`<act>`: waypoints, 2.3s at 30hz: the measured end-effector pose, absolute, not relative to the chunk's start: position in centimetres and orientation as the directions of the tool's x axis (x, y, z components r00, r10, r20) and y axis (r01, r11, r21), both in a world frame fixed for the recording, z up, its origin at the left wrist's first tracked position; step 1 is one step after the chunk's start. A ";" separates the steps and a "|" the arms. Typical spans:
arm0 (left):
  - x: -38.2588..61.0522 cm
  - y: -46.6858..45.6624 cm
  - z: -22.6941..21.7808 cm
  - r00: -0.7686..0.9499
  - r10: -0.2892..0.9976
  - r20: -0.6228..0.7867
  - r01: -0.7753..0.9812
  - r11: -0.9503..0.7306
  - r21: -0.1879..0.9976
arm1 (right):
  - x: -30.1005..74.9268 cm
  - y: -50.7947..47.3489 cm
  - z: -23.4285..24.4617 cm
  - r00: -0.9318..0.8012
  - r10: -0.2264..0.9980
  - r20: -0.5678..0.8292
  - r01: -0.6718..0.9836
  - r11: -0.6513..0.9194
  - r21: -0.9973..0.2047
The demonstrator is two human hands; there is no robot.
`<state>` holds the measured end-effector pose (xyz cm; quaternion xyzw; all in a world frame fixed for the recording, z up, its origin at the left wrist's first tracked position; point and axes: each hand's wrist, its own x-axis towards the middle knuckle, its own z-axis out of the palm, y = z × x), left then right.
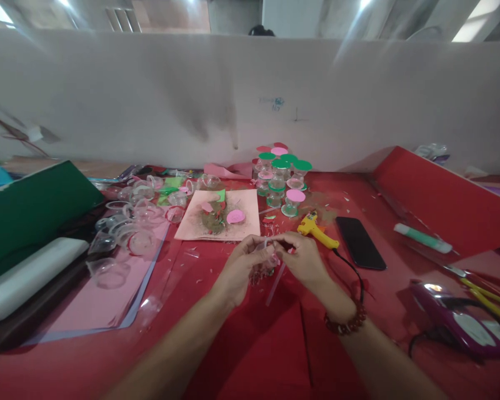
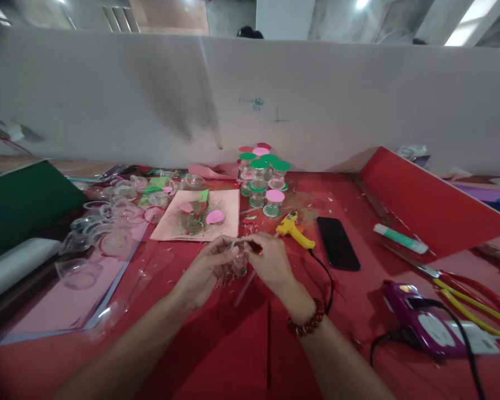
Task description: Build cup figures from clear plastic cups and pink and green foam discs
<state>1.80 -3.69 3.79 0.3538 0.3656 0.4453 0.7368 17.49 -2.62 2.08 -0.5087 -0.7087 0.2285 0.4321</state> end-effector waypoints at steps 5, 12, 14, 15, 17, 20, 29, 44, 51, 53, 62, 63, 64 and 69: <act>1.8 -3.7 3.4 0.340 0.912 -0.230 -0.380 0.357 0.853 | 17.5 -2.7 2.4 -0.114 0.924 0.365 0.549 0.365 -0.752; 1.9 -3.6 3.2 0.350 0.911 -0.220 -0.379 0.353 0.856 | 17.4 -2.8 2.2 -0.118 0.916 0.383 0.620 0.369 -0.692; 1.8 -3.5 3.1 0.350 0.910 -0.222 -0.367 0.351 0.861 | 17.4 -2.8 2.2 -0.109 0.920 0.377 0.612 0.361 -0.703; 1.8 -3.5 3.0 0.351 0.911 -0.218 -0.364 0.347 0.864 | 17.4 -2.9 2.2 -0.104 0.921 0.374 0.609 0.356 -0.708; 1.8 -3.5 2.9 0.353 0.912 -0.211 -0.365 0.341 0.866 | 17.3 -2.9 2.3 -0.097 0.925 0.368 0.607 0.348 -0.715; 1.8 -3.5 2.8 0.353 0.913 -0.204 -0.371 0.337 0.865 | 17.1 -3.0 2.4 -0.086 0.929 0.359 0.621 0.331 -0.710; 2.0 -3.8 3.6 0.328 0.916 -0.229 -0.344 0.342 0.874 | 17.0 -2.7 1.8 -0.027 0.926 0.375 0.552 0.327 -0.767; 1.8 -3.9 3.8 0.323 0.916 -0.237 -0.330 0.344 0.879 | 17.0 -2.8 1.9 -0.046 0.905 0.424 0.477 0.392 -0.787; 1.8 -3.7 3.7 0.330 0.918 -0.218 -0.340 0.331 0.880 | 17.0 -2.6 1.7 -0.025 0.939 0.344 0.523 0.305 -0.795; 1.8 -3.7 3.7 0.329 0.918 -0.220 -0.345 0.333 0.877 | 17.0 -2.6 1.6 -0.014 0.945 0.327 0.519 0.286 -0.806; 1.8 -3.7 3.9 0.322 0.924 -0.205 -0.370 0.322 0.871 | 16.8 -2.4 1.4 0.042 0.971 0.234 0.408 0.197 -0.891; 1.9 -3.7 3.9 0.320 0.925 -0.206 -0.373 0.323 0.870 | 16.8 -2.5 1.5 0.043 0.972 0.229 0.400 0.193 -0.896; 1.9 -3.7 3.9 0.320 0.924 -0.209 -0.375 0.326 0.868 | 16.8 -2.5 1.5 0.044 0.972 0.231 0.399 0.195 -0.896; 1.9 -3.9 3.9 0.329 0.922 -0.205 -0.379 0.328 0.865 | 16.8 -2.7 2.0 0.041 0.936 0.349 0.452 0.294 -0.842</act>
